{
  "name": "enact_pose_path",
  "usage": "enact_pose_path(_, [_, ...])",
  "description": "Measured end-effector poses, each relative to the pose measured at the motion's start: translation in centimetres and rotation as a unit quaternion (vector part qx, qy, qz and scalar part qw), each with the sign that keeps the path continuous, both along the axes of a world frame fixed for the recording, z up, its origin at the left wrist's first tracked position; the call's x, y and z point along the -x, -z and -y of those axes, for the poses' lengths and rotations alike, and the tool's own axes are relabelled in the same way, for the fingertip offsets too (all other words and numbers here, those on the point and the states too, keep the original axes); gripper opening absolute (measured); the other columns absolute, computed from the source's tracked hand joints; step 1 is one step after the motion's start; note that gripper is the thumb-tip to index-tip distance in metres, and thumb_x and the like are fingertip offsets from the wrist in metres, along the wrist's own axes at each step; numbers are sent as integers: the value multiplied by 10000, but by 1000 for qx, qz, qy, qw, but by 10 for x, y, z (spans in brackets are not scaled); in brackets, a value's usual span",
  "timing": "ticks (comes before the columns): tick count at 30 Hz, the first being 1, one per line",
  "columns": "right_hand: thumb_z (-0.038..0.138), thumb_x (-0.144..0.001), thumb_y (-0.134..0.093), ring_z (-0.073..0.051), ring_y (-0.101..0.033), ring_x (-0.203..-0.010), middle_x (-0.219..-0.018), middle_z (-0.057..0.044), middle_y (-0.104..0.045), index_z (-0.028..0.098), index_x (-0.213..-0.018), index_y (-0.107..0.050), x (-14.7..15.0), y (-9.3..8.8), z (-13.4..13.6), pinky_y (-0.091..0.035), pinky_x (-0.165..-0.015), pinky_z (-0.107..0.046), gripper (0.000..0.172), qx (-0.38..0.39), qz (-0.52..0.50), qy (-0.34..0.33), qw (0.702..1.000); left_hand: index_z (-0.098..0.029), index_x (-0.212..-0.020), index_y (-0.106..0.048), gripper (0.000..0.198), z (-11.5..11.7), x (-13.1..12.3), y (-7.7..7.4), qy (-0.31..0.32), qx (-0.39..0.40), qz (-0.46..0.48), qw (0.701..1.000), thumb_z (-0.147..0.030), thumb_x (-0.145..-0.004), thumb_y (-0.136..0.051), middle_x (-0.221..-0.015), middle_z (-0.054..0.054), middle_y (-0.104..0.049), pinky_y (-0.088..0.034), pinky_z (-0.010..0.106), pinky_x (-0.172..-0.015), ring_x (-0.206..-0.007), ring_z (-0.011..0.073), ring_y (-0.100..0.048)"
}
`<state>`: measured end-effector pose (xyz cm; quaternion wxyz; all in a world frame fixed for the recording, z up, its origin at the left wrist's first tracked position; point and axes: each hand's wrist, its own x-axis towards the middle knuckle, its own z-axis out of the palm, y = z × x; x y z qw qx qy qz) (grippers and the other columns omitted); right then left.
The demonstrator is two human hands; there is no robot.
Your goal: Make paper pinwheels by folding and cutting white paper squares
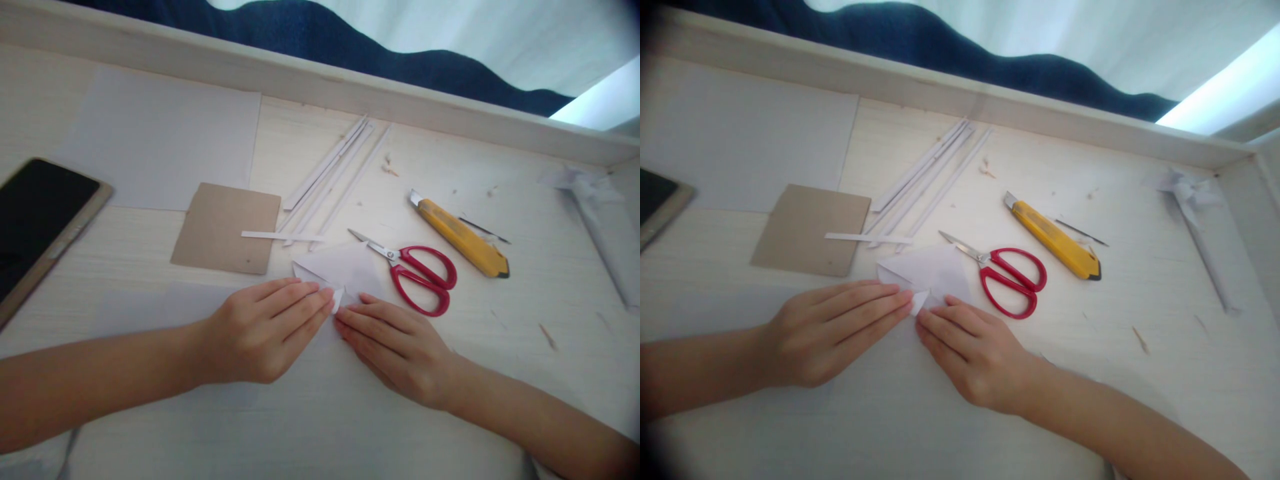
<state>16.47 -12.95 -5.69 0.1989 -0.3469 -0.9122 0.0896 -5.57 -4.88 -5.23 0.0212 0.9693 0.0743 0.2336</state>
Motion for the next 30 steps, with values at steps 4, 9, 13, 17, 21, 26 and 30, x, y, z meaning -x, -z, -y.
enact_pose_path(4, [76,-766,-566,-226,-566,-987,-1068,-114,-633,49,-1005,-594,0,0,0,-455,-930,-399,242,-1,-5,-2,1000,-43,-1045,-553,275,0,1,0,14,3,-1,1000,-102,-843,-376,-1067,135,-618,-497,346,-818,-991,230,-562])
enact_pose_path(9, [79,-780,-550,-217,-560,-1004,-1083,-103,-627,60,-1025,-583,-2,0,1,-461,-927,-397,249,-5,1,-5,1000,-62,-1015,-561,275,0,2,-2,19,34,8,999,-80,-836,-352,-1041,127,-631,-473,331,-863,-993,208,-562])
enact_pose_path(13, [79,-785,-545,-207,-563,-1004,-1081,-106,-628,54,-1025,-580,-2,-2,-1,-456,-935,-384,243,-4,0,-15,1000,-76,-1025,-562,282,-1,1,-2,7,48,6,999,-76,-831,-357,-1046,120,-630,-466,311,-874,-996,190,-560])
enact_pose_path(17, [80,-784,-548,-201,-568,-995,-1065,-101,-637,56,-1019,-584,-2,-4,-3,-450,-942,-369,239,-5,3,-16,1000,-63,-1034,-559,264,-3,0,-2,6,42,1,999,-92,-836,-386,-1059,126,-622,-482,328,-845,-986,208,-563])
enact_pose_path(21, [84,-785,-547,-203,-560,-1006,-1084,-104,-626,56,-1037,-574,-2,0,-2,-438,-952,-371,255,-7,7,-17,1000,-60,-1043,-556,258,-4,-1,-1,10,40,5,999,-99,-838,-404,-1065,133,-617,-478,340,-855,-1015,215,-547])
enact_pose_path(26, [85,-801,-519,-200,-556,-1015,-1098,-107,-618,70,-1052,-567,-2,5,1,-440,-948,-375,257,-10,21,-18,1000,-45,-1038,-563,254,-3,-1,0,15,44,11,999,-86,-830,-422,-1058,146,-617,-467,342,-871,-1026,220,-542])
enact_pose_path(30, [92,-795,-529,-194,-564,-997,-1074,-108,-630,75,-1030,-579,-1,2,-1,-456,-934,-372,241,-5,5,-13,1000,-58,-1035,-566,252,-3,-2,1,8,43,11,999,-95,-837,-415,-1062,135,-618,-473,345,-864,-1018,215,-547])
